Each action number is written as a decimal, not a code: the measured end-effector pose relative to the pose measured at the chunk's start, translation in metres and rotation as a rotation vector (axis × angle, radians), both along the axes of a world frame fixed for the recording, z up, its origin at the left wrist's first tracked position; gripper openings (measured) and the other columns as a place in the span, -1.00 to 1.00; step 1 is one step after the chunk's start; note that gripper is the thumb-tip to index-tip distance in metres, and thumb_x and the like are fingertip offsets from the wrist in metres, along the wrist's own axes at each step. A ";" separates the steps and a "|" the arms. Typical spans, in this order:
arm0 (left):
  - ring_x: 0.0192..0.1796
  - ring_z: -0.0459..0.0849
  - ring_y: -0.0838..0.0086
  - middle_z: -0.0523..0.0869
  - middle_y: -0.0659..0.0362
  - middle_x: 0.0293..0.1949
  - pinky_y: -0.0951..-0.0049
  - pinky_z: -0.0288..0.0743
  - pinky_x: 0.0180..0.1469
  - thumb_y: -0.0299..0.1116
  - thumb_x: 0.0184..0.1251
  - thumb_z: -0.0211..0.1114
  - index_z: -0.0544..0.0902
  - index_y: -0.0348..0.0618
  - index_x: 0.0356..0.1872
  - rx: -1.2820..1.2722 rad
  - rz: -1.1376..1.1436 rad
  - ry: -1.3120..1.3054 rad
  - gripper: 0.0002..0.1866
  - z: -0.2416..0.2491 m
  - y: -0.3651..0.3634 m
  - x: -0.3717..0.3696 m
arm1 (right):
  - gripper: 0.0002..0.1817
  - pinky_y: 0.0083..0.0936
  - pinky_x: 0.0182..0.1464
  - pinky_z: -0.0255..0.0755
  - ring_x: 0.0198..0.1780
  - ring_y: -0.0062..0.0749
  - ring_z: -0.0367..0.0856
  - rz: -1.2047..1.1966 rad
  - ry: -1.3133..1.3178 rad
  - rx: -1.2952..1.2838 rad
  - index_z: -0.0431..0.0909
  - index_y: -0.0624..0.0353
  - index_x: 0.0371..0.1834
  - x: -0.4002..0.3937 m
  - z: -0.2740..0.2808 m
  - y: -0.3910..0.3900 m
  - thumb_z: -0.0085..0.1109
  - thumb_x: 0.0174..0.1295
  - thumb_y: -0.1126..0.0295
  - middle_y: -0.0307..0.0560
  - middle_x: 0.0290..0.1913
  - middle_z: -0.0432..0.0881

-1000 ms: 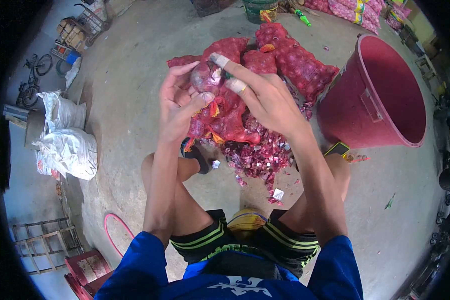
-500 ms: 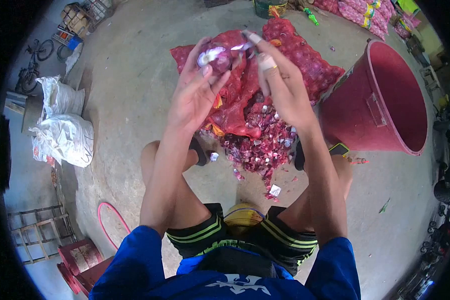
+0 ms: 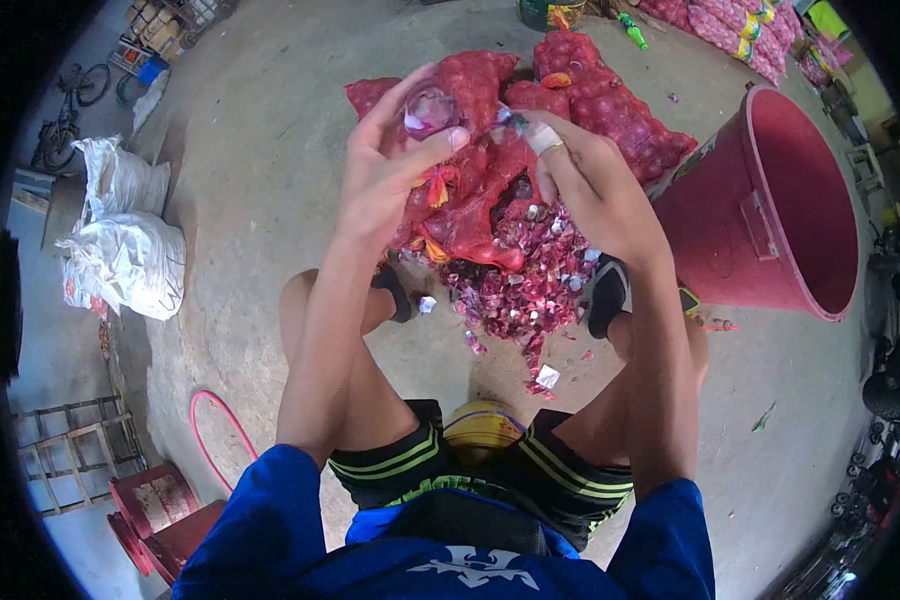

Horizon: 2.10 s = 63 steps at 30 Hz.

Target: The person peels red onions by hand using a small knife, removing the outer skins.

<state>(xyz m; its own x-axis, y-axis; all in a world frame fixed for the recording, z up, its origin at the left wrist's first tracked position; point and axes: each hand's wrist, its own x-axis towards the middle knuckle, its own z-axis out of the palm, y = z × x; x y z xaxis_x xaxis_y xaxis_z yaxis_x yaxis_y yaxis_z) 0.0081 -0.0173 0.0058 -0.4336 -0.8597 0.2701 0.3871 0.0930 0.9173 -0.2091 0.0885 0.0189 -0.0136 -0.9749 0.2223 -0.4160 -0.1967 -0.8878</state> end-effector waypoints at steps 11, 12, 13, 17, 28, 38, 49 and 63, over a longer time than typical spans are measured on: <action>0.03 0.78 0.54 0.83 0.24 -0.03 0.43 0.68 0.17 -0.52 -0.12 0.87 0.72 -0.21 0.13 -0.506 0.230 -0.403 -0.31 -0.002 -0.011 0.013 | -0.57 -0.16 -0.12 0.56 -0.30 0.04 0.74 0.146 0.196 -0.063 0.57 0.37 0.40 0.021 0.016 0.011 0.00 0.71 0.26 0.20 -0.38 0.65; 0.02 0.78 0.54 0.83 0.24 -0.03 0.44 0.67 0.16 -0.53 -0.15 0.88 0.72 -0.22 0.12 -0.521 0.258 -0.402 -0.29 -0.002 -0.011 0.014 | -0.59 -0.14 -0.11 0.56 -0.29 0.09 0.74 0.131 0.204 -0.093 0.58 0.36 0.39 0.022 0.015 0.010 0.02 0.69 0.30 0.23 -0.36 0.67; 0.02 0.78 0.54 0.83 0.24 -0.03 0.44 0.67 0.16 -0.53 -0.15 0.88 0.72 -0.22 0.12 -0.522 0.259 -0.402 -0.29 -0.001 -0.011 0.015 | -0.61 -0.11 -0.10 0.56 -0.27 0.15 0.75 0.116 0.213 -0.122 0.59 0.35 0.38 0.024 0.015 0.010 0.04 0.68 0.34 0.26 -0.34 0.69; -0.03 0.78 0.52 0.84 0.22 -0.08 0.41 0.66 0.15 -0.40 -0.22 0.92 0.74 -0.21 0.05 -0.542 0.293 -0.397 -0.30 0.000 -0.014 0.016 | -0.63 -0.10 -0.11 0.55 -0.26 0.14 0.75 0.125 0.235 -0.102 0.60 0.33 0.38 0.025 0.021 0.015 0.05 0.66 0.39 0.28 -0.32 0.69; 0.02 0.79 0.60 0.83 0.27 0.01 0.49 0.69 0.02 -0.38 0.18 0.78 0.69 -0.15 0.24 -0.048 -0.094 0.137 -0.39 -0.008 -0.014 0.017 | -0.55 -0.19 -0.22 0.52 -0.41 -0.17 0.70 0.149 0.147 -0.057 0.57 0.32 0.46 0.009 0.008 0.011 -0.01 0.70 0.27 0.10 -0.41 0.64; 0.00 0.80 0.54 0.82 0.30 0.08 0.55 0.61 -0.03 0.04 0.57 0.48 0.55 0.01 0.52 0.346 -0.169 -0.034 -0.36 -0.002 -0.003 0.009 | -0.57 -0.07 0.00 0.59 -0.15 0.19 0.80 0.046 0.863 0.429 0.62 0.38 0.30 -0.057 -0.066 -0.004 -0.03 0.61 0.29 0.28 -0.22 0.76; 0.29 0.78 0.36 0.80 0.07 0.25 0.37 0.66 0.40 -0.57 0.39 0.57 0.50 -0.22 0.53 0.302 -0.058 0.138 -0.30 -0.002 0.005 -0.007 | -0.47 0.02 -0.16 0.52 -0.27 0.29 0.76 -0.132 0.076 -0.099 0.29 0.11 0.61 0.024 0.003 0.008 0.06 0.65 0.26 0.29 -0.33 0.73; 0.22 0.79 0.43 0.82 0.03 0.19 0.33 0.66 0.39 -0.61 0.33 0.60 0.56 -0.31 0.46 0.144 -0.077 0.076 -0.33 -0.002 0.012 -0.008 | -0.41 0.07 -0.21 0.54 -0.27 0.40 0.76 -0.254 0.267 -0.315 0.23 0.10 0.65 0.037 -0.012 -0.003 0.12 0.66 0.22 0.31 -0.38 0.72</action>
<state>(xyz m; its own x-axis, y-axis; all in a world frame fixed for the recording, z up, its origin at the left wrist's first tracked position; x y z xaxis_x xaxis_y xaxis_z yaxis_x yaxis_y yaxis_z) -0.0001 -0.0058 0.0040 -0.4829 -0.8568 0.1807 0.4566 -0.0703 0.8869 -0.1724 0.0853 0.0068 -0.1450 -0.8326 0.5345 -0.6912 -0.3013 -0.6568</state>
